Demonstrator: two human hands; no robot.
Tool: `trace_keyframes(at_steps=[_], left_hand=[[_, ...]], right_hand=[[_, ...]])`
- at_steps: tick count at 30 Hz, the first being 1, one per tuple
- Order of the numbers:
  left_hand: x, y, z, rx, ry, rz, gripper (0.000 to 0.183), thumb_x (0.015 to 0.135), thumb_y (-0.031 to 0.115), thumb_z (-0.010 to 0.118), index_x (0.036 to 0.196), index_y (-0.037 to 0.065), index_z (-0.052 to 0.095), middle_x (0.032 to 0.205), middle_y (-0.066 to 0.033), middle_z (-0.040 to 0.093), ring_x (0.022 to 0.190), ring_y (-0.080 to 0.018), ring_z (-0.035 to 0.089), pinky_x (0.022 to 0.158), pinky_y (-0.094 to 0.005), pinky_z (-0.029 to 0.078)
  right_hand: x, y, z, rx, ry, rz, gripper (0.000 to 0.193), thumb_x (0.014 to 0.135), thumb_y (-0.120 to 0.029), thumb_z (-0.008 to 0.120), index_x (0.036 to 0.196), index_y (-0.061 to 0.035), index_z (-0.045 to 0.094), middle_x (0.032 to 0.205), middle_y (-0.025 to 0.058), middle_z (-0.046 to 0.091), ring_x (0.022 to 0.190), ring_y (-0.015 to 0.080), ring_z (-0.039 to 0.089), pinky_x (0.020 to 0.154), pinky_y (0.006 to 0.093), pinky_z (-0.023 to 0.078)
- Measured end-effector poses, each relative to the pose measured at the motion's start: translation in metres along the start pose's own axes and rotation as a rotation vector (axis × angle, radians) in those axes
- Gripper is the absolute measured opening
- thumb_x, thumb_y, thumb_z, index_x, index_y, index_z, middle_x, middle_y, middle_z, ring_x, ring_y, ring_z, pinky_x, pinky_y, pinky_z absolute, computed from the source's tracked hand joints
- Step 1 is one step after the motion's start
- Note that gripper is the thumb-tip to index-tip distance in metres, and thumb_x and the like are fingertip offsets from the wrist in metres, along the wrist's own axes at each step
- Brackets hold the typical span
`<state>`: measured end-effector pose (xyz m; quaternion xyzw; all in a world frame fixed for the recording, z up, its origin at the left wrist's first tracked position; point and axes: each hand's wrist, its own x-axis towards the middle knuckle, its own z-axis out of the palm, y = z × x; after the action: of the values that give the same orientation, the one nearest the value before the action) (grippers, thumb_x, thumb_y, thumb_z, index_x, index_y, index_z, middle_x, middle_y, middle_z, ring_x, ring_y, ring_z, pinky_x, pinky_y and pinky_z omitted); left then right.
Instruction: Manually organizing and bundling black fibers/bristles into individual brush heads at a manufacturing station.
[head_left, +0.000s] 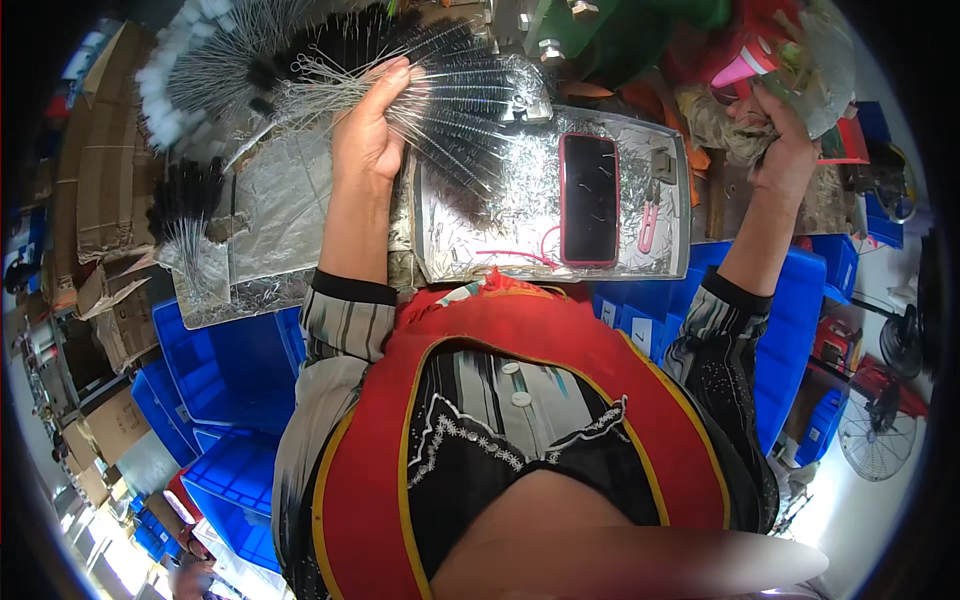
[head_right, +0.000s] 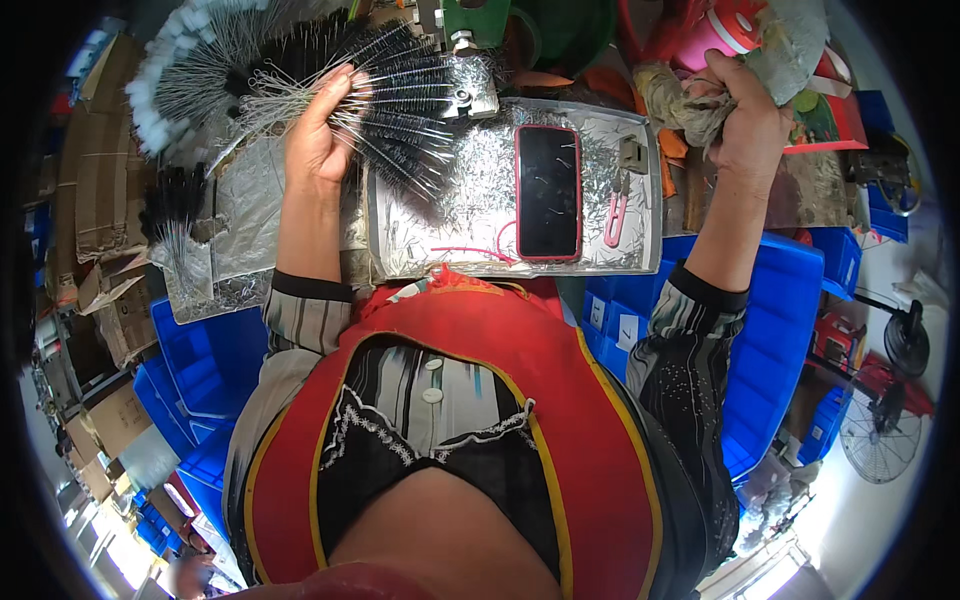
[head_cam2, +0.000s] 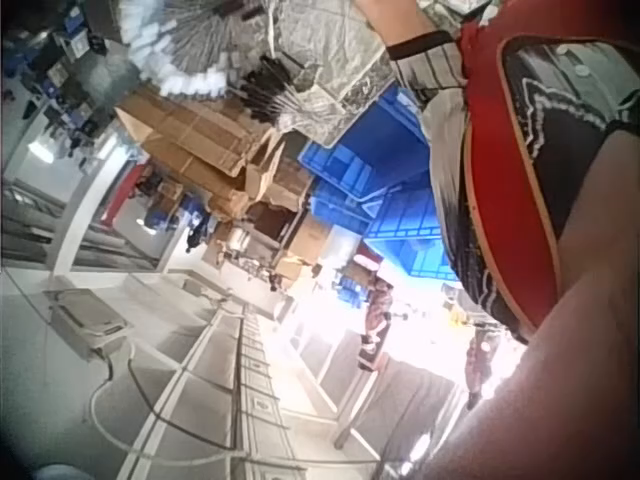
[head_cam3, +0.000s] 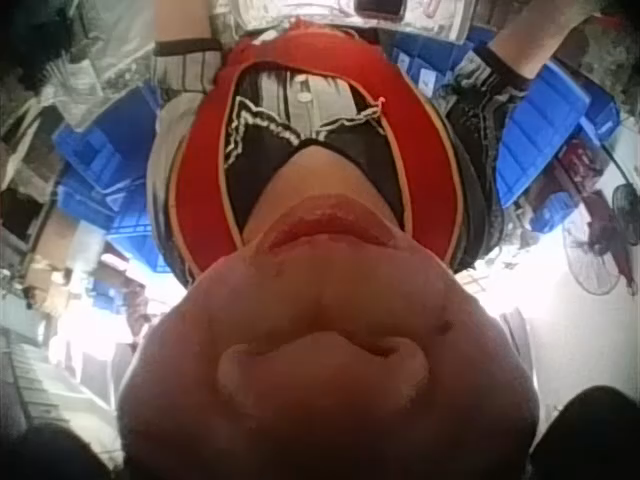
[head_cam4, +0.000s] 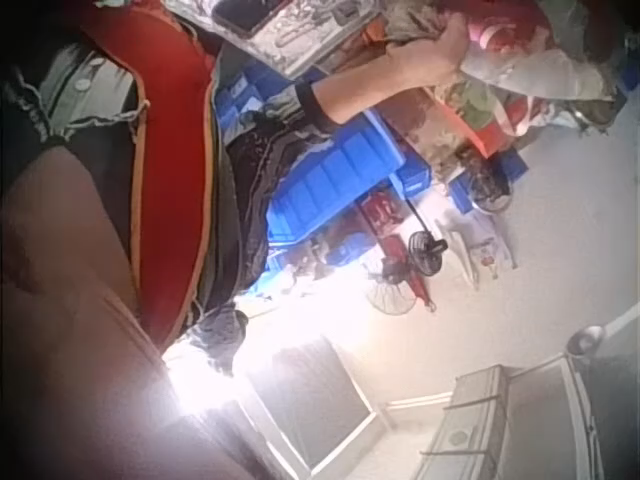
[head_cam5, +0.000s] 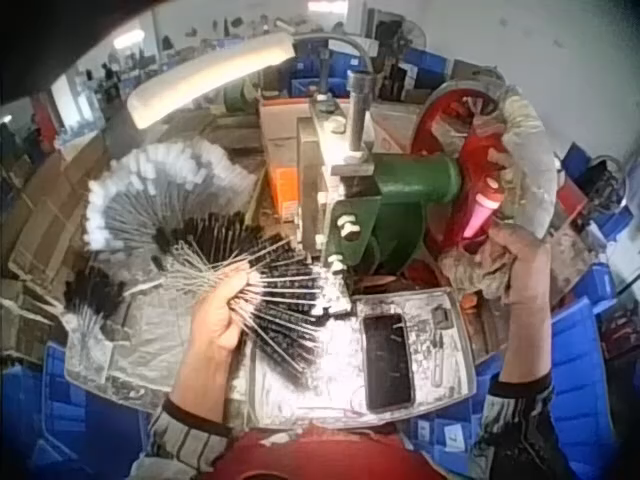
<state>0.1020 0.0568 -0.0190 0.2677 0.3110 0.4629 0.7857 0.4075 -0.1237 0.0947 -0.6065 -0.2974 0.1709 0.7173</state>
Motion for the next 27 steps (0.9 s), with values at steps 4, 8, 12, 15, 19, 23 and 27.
trace_keyframes(at_steps=[4, 8, 12, 15, 19, 23, 27], left_hand=[[-0.001, 0.001, -0.001, -0.029, 0.007, -0.002, 0.025, 0.078, 0.001, 0.058, 0.102, -0.004, 0.054, 0.093, -0.0144, 0.06, 0.084, -0.0213, 0.059, 0.078, -0.0294, 0.049], [0.0, 0.0, 0.002, -0.05, -0.003, -0.012, 0.025, 0.078, 0.0, 0.058, 0.102, -0.005, 0.053, 0.095, -0.015, 0.059, 0.086, -0.0221, 0.058, 0.08, -0.0307, 0.049], [0.001, -0.001, -0.006, -0.112, -0.009, 0.033, 0.027, 0.078, -0.001, 0.057, 0.104, -0.005, 0.052, 0.097, -0.0154, 0.058, 0.088, -0.0228, 0.058, 0.082, -0.0313, 0.048], [0.001, -0.004, -0.004, -0.145, -0.027, -0.005, 0.027, 0.078, 0.001, 0.057, 0.104, -0.005, 0.052, 0.097, -0.0155, 0.059, 0.089, -0.023, 0.058, 0.083, -0.0317, 0.048], [-0.003, -0.004, -0.004, -0.106, 0.005, 0.031, 0.028, 0.078, 0.001, 0.058, 0.105, -0.005, 0.052, 0.096, -0.0158, 0.059, 0.089, -0.023, 0.058, 0.082, -0.0318, 0.048], [0.001, -0.004, -0.002, -0.107, 0.012, 0.027, 0.027, 0.078, 0.001, 0.058, 0.104, -0.005, 0.053, 0.096, -0.0155, 0.059, 0.088, -0.0226, 0.058, 0.082, -0.0318, 0.048], [0.0, -0.003, 0.0, -0.092, 0.037, 0.03, 0.026, 0.078, 0.001, 0.059, 0.102, -0.005, 0.054, 0.095, -0.0154, 0.059, 0.087, -0.0224, 0.059, 0.081, -0.0318, 0.049]], right_hand=[[-0.001, -0.004, 0.003, -0.072, -0.078, -0.039, 0.013, 0.074, -0.005, 0.055, 0.073, 0.0064, 0.06, 0.063, 0.0141, 0.058, 0.059, 0.0206, 0.057, 0.057, 0.0301, 0.046], [-0.008, 0.033, 0.0, -0.235, -0.042, -0.45, 0.013, 0.076, -0.002, 0.051, 0.074, 0.0059, 0.061, 0.063, 0.0121, 0.059, 0.056, 0.0182, 0.057, 0.054, 0.0278, 0.047], [0.001, 0.078, 0.004, -0.017, -0.087, -0.418, 0.01, 0.074, -0.002, 0.054, 0.07, 0.0067, 0.058, 0.062, 0.0134, 0.06, 0.055, 0.0185, 0.058, 0.058, 0.029, 0.047], [-0.007, 0.033, 0.002, 0.06, 0.054, -0.14, 0.01, 0.072, -0.003, 0.056, 0.071, 0.0065, 0.059, 0.064, 0.0147, 0.061, 0.055, 0.0193, 0.058, 0.057, 0.0288, 0.047], [-0.01, 0.001, 0.014, -0.048, 0.052, -0.078, 0.012, 0.072, -0.004, 0.056, 0.07, 0.0074, 0.056, 0.058, 0.0124, 0.055, 0.055, 0.0208, 0.055, 0.057, 0.0305, 0.046], [-0.006, 0.008, 0.01, -0.036, 0.02, -0.127, 0.012, 0.072, -0.004, 0.057, 0.07, 0.0071, 0.055, 0.059, 0.0122, 0.055, 0.054, 0.02, 0.055, 0.055, 0.0288, 0.045], [-0.006, 0.002, 0.011, -0.019, 0.023, -0.091, 0.01, 0.072, -0.003, 0.057, 0.071, 0.007, 0.054, 0.057, 0.0115, 0.053, 0.053, 0.0201, 0.054, 0.056, 0.0311, 0.046]])
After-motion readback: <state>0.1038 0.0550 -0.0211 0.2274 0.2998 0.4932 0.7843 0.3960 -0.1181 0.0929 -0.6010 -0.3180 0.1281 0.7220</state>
